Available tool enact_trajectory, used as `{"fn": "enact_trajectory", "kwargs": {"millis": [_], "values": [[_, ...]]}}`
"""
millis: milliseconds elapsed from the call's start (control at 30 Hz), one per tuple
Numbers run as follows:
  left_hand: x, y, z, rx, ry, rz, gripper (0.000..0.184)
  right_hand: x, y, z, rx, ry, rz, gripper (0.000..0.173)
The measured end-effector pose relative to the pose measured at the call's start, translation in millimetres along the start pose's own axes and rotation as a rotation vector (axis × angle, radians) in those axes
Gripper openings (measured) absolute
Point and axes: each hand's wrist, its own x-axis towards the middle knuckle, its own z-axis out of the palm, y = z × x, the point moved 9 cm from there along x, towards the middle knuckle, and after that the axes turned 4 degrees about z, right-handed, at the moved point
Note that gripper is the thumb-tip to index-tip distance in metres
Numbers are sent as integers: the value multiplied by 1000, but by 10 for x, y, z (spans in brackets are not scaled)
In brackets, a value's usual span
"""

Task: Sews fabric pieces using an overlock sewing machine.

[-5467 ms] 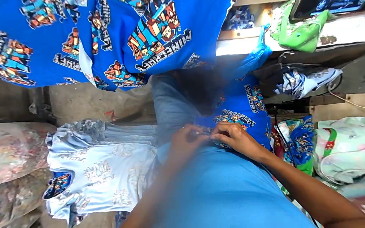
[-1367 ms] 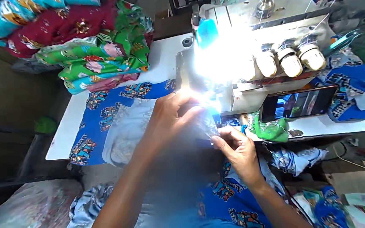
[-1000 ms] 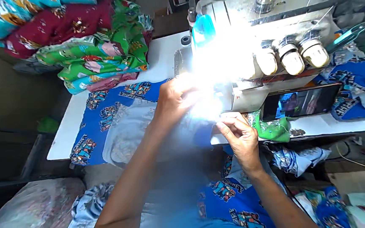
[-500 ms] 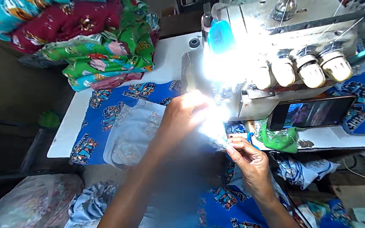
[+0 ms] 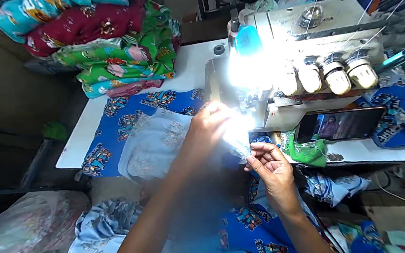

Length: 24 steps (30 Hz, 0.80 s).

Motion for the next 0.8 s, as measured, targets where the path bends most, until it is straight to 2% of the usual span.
{"fn": "enact_trajectory", "kwargs": {"millis": [233,300,367,467,567,667,800], "values": [[261,-134,126,-68,19,-114,15,50,-187,-29,-55,46,-90,24],[294,-194,148,-85,11,-81,13,80,-216,-5,-92,29,-123,22],[343,-260,139,-58,16,-28,12,127,-244,21,-150,26,-153,19],[429,-402,33,80,65,-58,18,219,-315,54,-266,55,-222,17],[340,-220,-84,81,156,-85,15,269,-393,69,-375,90,-271,16],[112,21,11,-78,58,-55,11,292,-412,62,-418,108,-268,15],[79,-132,96,-141,44,52,12,306,-451,74,-514,105,-277,16]]}}
